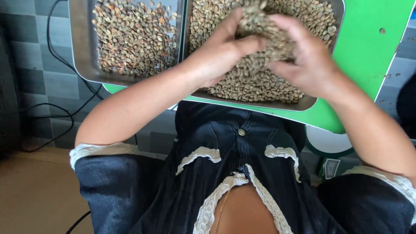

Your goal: Manually sorting green coffee beans by sifting through them and picking out defects into a separate tray.

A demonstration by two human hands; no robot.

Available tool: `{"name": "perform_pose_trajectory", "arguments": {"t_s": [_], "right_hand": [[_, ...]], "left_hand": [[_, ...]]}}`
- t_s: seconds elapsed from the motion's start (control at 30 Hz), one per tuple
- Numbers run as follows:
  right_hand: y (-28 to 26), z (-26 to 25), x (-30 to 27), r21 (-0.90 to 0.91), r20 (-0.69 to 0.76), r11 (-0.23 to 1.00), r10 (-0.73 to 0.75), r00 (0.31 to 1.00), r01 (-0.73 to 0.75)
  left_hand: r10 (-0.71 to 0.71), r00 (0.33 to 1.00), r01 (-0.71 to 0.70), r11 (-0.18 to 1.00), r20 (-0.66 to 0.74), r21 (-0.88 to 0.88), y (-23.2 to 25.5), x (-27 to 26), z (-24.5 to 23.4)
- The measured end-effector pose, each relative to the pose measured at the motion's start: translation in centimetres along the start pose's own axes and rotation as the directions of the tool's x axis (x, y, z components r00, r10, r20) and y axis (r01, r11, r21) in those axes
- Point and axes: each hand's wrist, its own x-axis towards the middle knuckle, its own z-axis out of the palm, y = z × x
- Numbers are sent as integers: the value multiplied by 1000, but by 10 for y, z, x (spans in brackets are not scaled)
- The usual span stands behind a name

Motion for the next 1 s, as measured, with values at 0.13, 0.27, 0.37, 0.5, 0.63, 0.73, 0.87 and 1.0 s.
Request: {"name": "perform_pose_trajectory", "arguments": {"t_s": [0.13, 0.27, 0.37, 0.5, 0.63, 0.73, 0.87, 1.0], "right_hand": [[-17, -21, -14, -22, 28, 996, 90, 996, -89], [-8, -34, -29, -206, 53, 977, 56, 997, -44], [-12, -38, -37, -319, 40, 948, 28, 999, -14], [-15, -35, -44, -385, -30, 918, 92, 995, -96], [-10, -6, -23, -437, 93, 817, 458, 884, -377], [-5, 26, 0, -338, 145, 941, 37, 989, 14], [-21, 47, 17, -263, 395, 964, 86, 915, 23], [-31, 23, -2, -411, 432, 911, 171, 886, 25]], "left_hand": [[141, 983, -153, 983, 118, 97, 7, 0, 2], [197, 944, -290, 879, 265, 379, 21, -12, -3], [129, 943, -290, 774, 308, 563, 36, -28, -17], [136, 962, -269, 582, 235, 767, 55, -48, -37], [343, 922, -357, 567, 182, 742, 46, -40, -31], [506, 845, -480, 568, 176, 669, 28, -17, -17], [434, 868, -462, 530, 241, 711, 15, -3, -6], [180, 946, -325, 486, 271, 811, 25, -24, -27]]}}
